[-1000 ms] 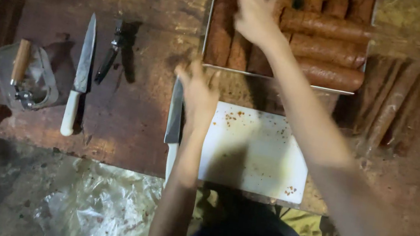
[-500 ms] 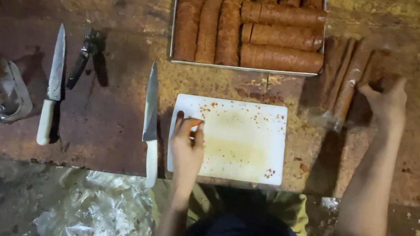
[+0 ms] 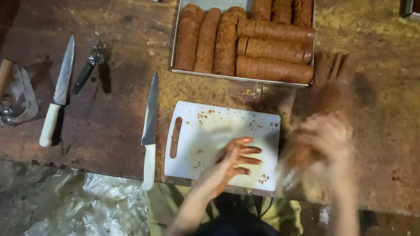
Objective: Slicing long cylindrical bread rolls into smaller segments and arranging them in a tray.
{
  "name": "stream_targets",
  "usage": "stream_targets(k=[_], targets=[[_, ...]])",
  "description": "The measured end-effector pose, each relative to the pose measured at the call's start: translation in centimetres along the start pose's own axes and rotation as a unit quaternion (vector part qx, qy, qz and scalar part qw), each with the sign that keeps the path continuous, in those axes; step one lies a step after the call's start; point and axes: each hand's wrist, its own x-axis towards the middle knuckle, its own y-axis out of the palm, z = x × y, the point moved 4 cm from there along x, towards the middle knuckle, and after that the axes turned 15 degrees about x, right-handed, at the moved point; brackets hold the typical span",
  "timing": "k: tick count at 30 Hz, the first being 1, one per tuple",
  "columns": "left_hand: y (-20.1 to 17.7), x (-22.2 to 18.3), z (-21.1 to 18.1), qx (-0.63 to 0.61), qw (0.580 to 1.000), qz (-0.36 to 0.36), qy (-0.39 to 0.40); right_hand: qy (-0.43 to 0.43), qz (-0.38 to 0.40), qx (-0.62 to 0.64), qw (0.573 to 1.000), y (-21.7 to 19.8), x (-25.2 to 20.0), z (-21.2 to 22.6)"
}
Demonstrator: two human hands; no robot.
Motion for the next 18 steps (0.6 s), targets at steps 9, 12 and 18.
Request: stream_targets(k=[9, 12, 18], targets=[[-4.1, 0.6, 4.4, 0.286, 0.939, -0.179, -0.061, 0.198, -0.088, 0.427, 0.878, 13.2, -6.6, 2.3], [-6.0, 2.5, 6.9, 0.328, 0.925, -0.182, -0.061, 0.298, -0.053, 0.389, 0.870, 13.8, -5.9, 0.7], [-4.5, -2.6, -5.8, 0.001, 0.993, -0.121, -0.013, 0.543, -0.008, 0.441, 0.715, 13.3, -5.9, -6.0]])
